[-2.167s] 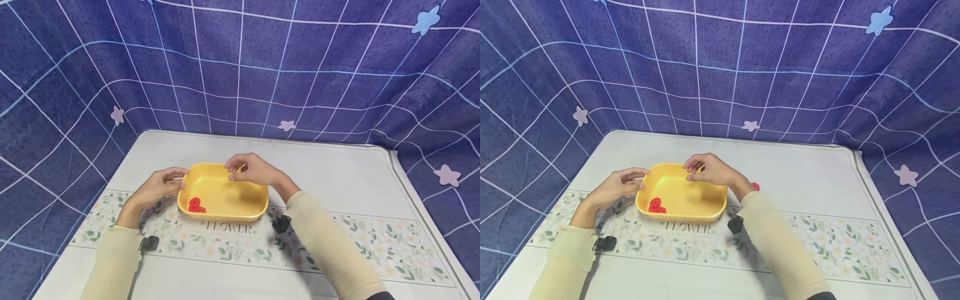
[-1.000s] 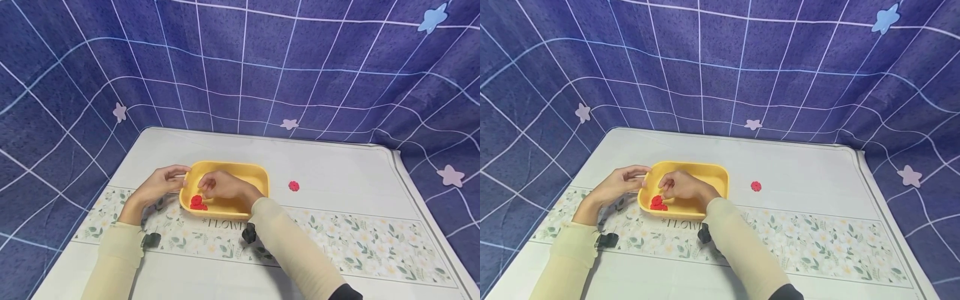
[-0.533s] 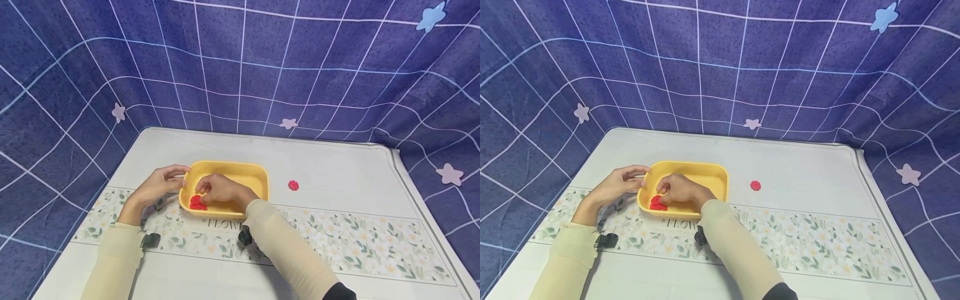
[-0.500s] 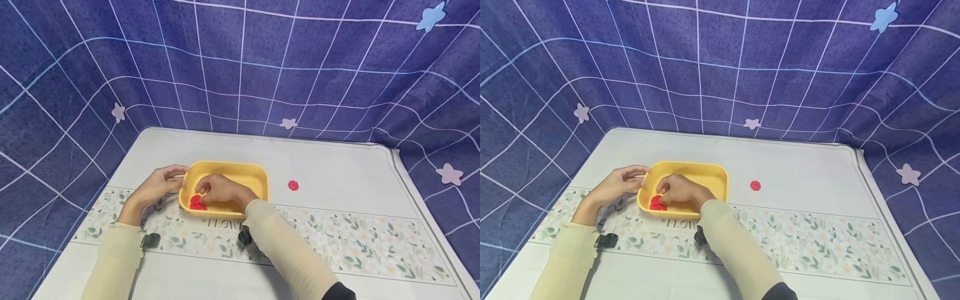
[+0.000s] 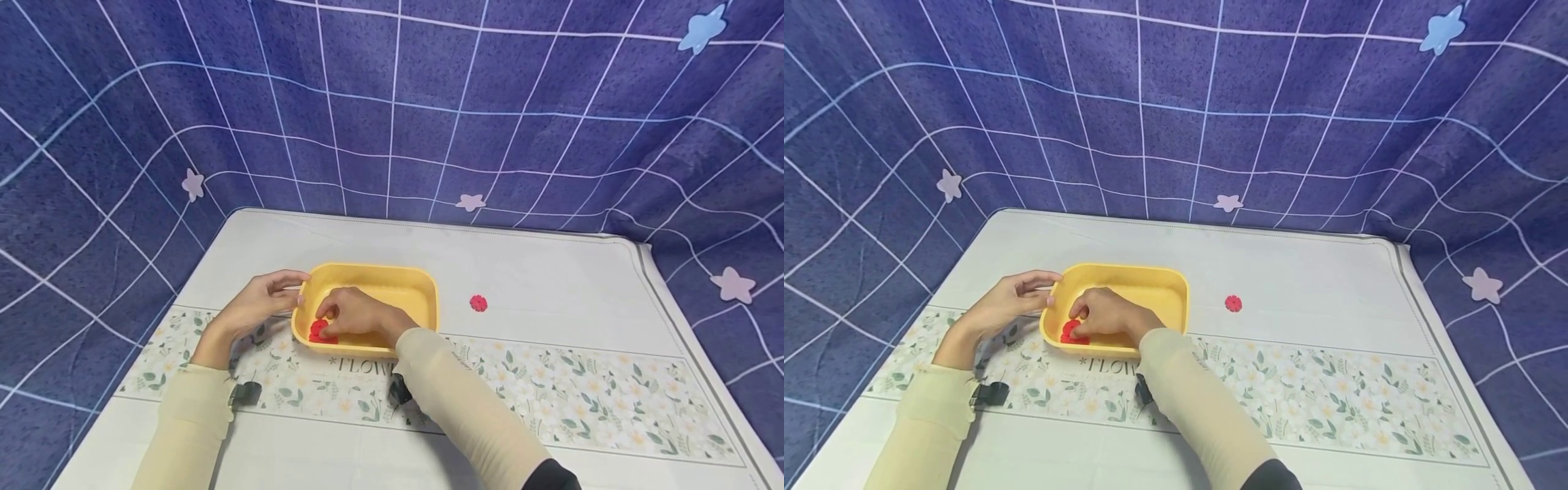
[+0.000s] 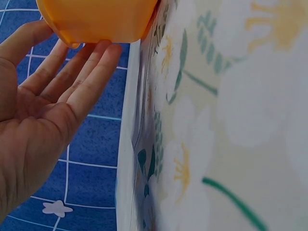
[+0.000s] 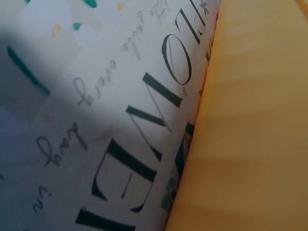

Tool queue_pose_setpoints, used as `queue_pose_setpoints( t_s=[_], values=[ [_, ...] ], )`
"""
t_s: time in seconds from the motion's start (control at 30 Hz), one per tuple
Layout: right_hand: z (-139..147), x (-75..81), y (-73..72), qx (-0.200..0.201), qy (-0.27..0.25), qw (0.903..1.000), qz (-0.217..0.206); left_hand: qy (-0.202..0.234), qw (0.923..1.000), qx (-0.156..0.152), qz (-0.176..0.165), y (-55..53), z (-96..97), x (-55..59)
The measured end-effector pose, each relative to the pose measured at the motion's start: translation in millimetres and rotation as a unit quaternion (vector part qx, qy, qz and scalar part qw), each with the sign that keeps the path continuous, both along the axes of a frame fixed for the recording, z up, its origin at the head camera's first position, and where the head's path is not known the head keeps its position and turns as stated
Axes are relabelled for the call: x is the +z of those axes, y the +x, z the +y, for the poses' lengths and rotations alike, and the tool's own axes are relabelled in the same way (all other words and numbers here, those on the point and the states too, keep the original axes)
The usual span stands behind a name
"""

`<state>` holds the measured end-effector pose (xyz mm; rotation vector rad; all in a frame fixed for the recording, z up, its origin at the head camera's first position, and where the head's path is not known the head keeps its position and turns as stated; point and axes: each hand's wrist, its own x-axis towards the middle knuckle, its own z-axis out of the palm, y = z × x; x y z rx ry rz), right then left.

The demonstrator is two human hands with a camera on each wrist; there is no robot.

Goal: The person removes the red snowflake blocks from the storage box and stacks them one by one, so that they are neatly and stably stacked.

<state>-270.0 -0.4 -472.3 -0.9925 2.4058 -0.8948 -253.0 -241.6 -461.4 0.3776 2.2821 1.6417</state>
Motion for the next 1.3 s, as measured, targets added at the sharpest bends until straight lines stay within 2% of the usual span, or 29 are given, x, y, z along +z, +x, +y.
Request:
queue_pose_setpoints(
  t_s=[0.23,0.63,0.97,1.1,1.3],
  values=[
    [0,-0.7,0.2,-0.004,0.010,0.9998,0.015,0.000,1.0000,-0.001,-0.002,0.1,1.2,1.1],
    [1,1.8,2.0,-0.027,-0.016,0.9994,-0.016,0.003,1.0000,0.000,-0.003,-0.6,1.7,3.0],
    [3,2.5,5.1,-0.024,-0.032,0.9981,-0.048,-0.004,1.0000,0.003,0.000,3.5,-1.2,-4.3],
    [8,7.0,3.9,-0.027,-0.036,0.9979,-0.047,-0.008,0.9999,0.003,0.007,2.2,-1.2,-4.2],
    [17,17.8,1.6,-0.031,-0.046,0.9981,-0.028,-0.005,1.0000,0.004,-0.001,0.3,0.1,-2.4]
  ],
)
